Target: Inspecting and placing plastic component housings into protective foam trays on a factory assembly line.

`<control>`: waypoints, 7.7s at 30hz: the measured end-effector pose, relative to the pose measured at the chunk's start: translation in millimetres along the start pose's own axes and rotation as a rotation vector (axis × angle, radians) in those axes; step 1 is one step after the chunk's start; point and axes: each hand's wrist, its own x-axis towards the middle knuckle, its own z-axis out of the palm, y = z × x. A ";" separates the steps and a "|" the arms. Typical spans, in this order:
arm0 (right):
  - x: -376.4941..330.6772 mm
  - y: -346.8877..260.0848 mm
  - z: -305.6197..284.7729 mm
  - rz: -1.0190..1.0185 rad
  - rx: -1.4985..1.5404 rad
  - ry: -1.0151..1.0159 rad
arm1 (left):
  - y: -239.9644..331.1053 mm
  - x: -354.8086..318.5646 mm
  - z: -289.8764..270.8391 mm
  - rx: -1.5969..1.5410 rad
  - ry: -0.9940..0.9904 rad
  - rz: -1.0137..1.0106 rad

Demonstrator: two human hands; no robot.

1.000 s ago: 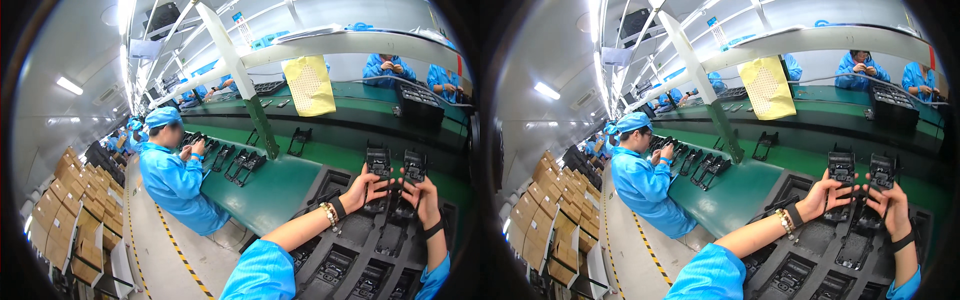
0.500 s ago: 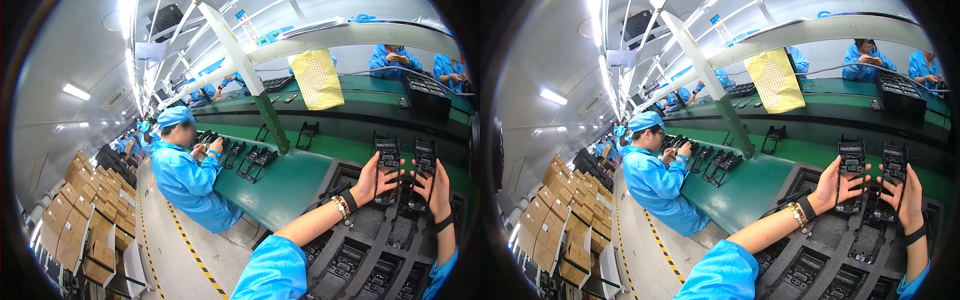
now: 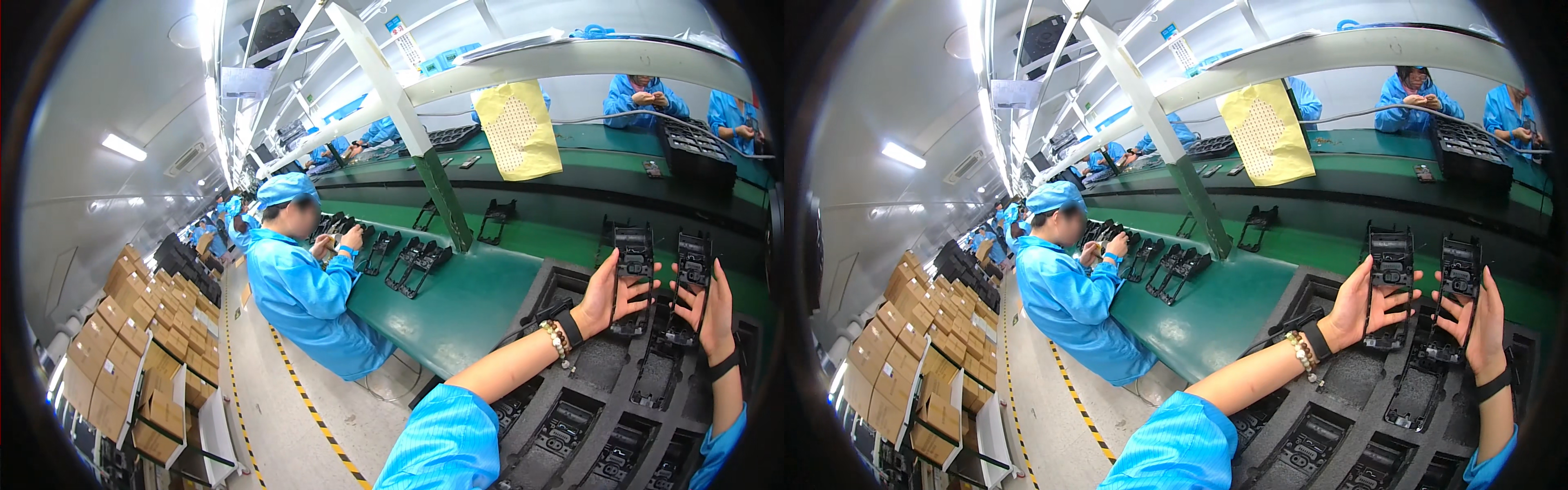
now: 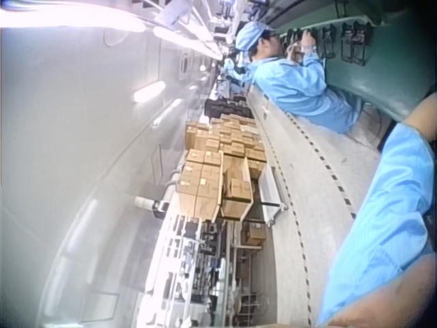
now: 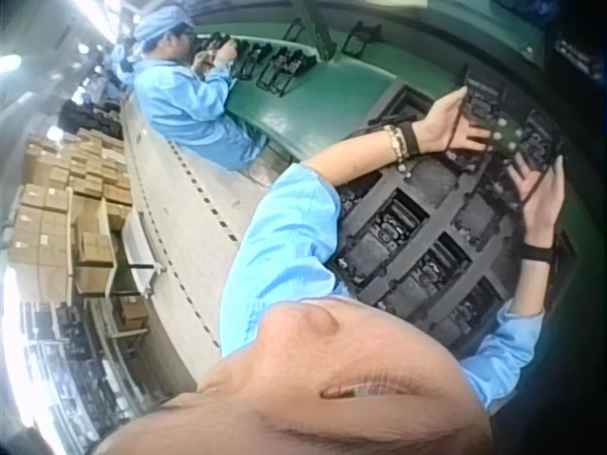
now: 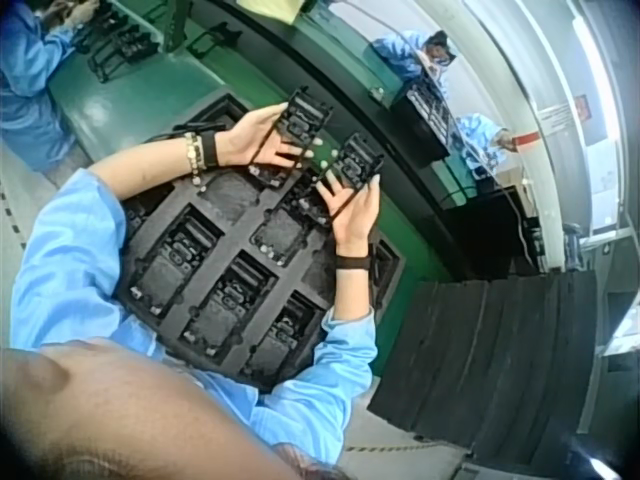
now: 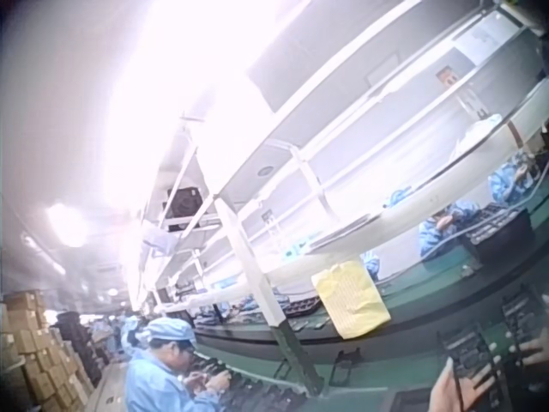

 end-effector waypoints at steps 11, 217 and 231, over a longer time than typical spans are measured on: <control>-1.7 -1.2 3.6 0.000 -0.007 0.012 | -1.0 0.2 -0.7 -0.010 -0.014 0.016; 10.2 22.2 -35.4 0.010 -0.136 0.152 | -18.5 -3.7 3.1 0.082 0.334 0.088; 4.8 11.3 -18.4 0.179 0.047 0.040 | -15.2 -5.9 10.6 -0.037 0.173 0.039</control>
